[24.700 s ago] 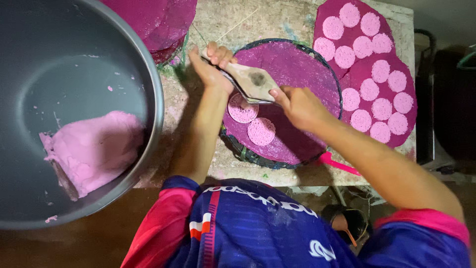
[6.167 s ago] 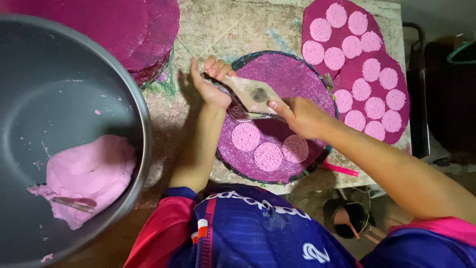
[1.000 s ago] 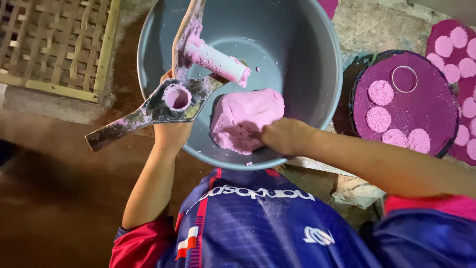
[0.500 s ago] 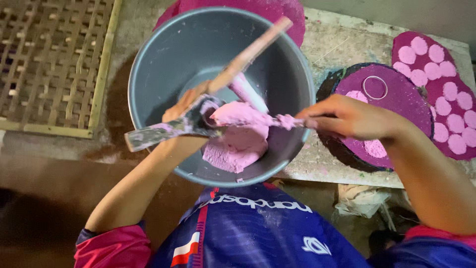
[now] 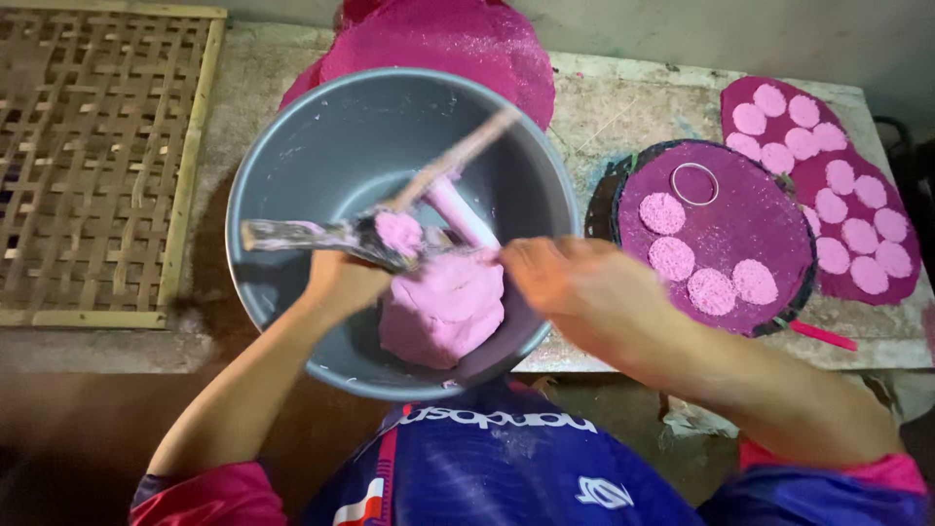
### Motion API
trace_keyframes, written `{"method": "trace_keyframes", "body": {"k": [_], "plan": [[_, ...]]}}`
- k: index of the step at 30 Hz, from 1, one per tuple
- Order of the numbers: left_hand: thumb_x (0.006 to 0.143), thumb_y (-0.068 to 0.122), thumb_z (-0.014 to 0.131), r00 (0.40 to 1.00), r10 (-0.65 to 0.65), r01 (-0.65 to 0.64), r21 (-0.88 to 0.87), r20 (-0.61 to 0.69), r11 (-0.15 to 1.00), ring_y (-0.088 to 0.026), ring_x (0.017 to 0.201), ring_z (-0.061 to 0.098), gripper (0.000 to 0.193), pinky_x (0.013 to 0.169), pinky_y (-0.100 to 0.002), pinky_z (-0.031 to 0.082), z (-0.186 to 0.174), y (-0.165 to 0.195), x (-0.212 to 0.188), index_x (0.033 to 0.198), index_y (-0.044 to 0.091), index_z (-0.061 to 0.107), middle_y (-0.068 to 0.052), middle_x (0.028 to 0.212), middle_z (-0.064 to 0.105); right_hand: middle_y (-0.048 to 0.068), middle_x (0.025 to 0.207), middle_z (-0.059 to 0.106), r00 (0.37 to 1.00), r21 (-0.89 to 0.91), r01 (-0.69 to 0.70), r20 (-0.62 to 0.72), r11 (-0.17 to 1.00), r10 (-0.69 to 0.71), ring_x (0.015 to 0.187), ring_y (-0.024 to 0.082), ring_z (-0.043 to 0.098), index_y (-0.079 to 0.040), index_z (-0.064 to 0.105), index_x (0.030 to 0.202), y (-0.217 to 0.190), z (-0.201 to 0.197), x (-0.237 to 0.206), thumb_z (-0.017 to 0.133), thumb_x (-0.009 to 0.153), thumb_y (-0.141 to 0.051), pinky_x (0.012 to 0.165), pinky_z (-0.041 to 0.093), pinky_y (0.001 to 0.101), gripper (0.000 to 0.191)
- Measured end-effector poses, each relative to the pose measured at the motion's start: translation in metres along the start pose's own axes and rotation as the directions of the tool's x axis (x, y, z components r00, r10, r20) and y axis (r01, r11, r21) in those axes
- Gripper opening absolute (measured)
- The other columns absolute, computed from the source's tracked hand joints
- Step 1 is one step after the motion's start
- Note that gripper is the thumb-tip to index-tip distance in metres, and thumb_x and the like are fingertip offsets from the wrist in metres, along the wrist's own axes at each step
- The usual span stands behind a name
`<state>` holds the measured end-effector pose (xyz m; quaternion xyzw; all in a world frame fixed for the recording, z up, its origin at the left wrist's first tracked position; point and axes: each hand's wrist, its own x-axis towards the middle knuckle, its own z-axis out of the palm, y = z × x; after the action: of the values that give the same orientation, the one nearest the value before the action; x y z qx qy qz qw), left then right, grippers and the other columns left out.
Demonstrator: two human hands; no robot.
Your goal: The person presses pink dough into a handheld wooden mold and stamps round dough discs onto magenta round boards, repeating the cycle to fill the boards with discs. They occasionally reload the mold with dough from a large basin and set filled boards aside.
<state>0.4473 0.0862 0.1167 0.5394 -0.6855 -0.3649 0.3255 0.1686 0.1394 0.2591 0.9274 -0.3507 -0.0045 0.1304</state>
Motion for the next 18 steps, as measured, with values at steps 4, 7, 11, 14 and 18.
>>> {"method": "trace_keyframes", "body": {"k": [4,7,11,14,18], "plan": [[0.086,0.020,0.076,0.979,0.071,-0.075,-0.014,-0.193,0.997,-0.021,0.103,0.072,0.038,0.093,-0.033,0.056,-0.009,0.006,0.007,0.121,0.010,0.067,-0.010,0.113,0.075,0.016,0.093,0.070,0.922,0.517,-0.276,-0.095,0.810,0.375,0.080,0.036,0.069,-0.005,0.067,0.122,0.005,0.009,-0.003,0.067,0.094,-0.011,0.063,0.054,0.0434,0.029],[0.083,0.018,0.079,0.868,0.373,-0.366,0.087,-0.328,0.927,-0.030,0.118,0.064,0.058,0.097,-0.039,0.051,0.003,0.009,0.015,0.135,0.002,0.060,-0.019,0.131,0.065,0.022,0.110,0.071,0.862,0.824,-0.079,-0.227,0.561,0.454,0.099,0.038,0.073,-0.003,0.057,0.142,-0.024,0.055,0.030,0.062,0.097,-0.004,0.083,0.058,0.0411,0.045],[0.086,0.024,0.078,0.847,0.445,-0.332,0.364,-0.291,0.870,-0.035,0.120,0.064,0.053,0.100,-0.043,0.052,0.000,0.001,0.038,0.133,0.008,0.061,-0.019,0.138,0.062,0.025,0.109,0.071,0.873,0.889,-0.125,-0.113,0.441,0.475,0.100,0.037,0.073,-0.003,0.056,0.143,-0.045,0.095,0.012,0.058,0.101,-0.006,0.083,0.057,0.0356,0.042],[0.091,0.033,0.074,0.895,0.341,-0.290,0.206,-0.288,0.935,-0.034,0.116,0.066,0.062,0.097,-0.043,0.054,-0.002,0.001,0.047,0.144,0.009,0.050,-0.019,0.139,0.060,0.030,0.098,0.069,0.861,0.899,-0.340,0.180,0.275,0.476,0.086,0.039,0.070,-0.006,0.061,0.142,-0.028,0.102,-0.013,0.057,0.101,-0.010,0.073,0.053,0.0362,0.041],[0.076,0.039,0.083,0.937,0.261,-0.158,0.387,-0.231,0.908,-0.041,0.108,0.062,0.101,0.091,-0.048,0.052,0.009,0.014,0.048,0.149,0.002,0.024,-0.026,0.134,0.053,0.030,0.091,0.070,0.761,0.894,-0.433,0.292,0.118,0.580,0.078,0.043,0.063,-0.007,0.060,0.144,-0.011,0.116,0.000,0.056,0.102,-0.012,0.070,0.051,0.0377,0.043]]}}
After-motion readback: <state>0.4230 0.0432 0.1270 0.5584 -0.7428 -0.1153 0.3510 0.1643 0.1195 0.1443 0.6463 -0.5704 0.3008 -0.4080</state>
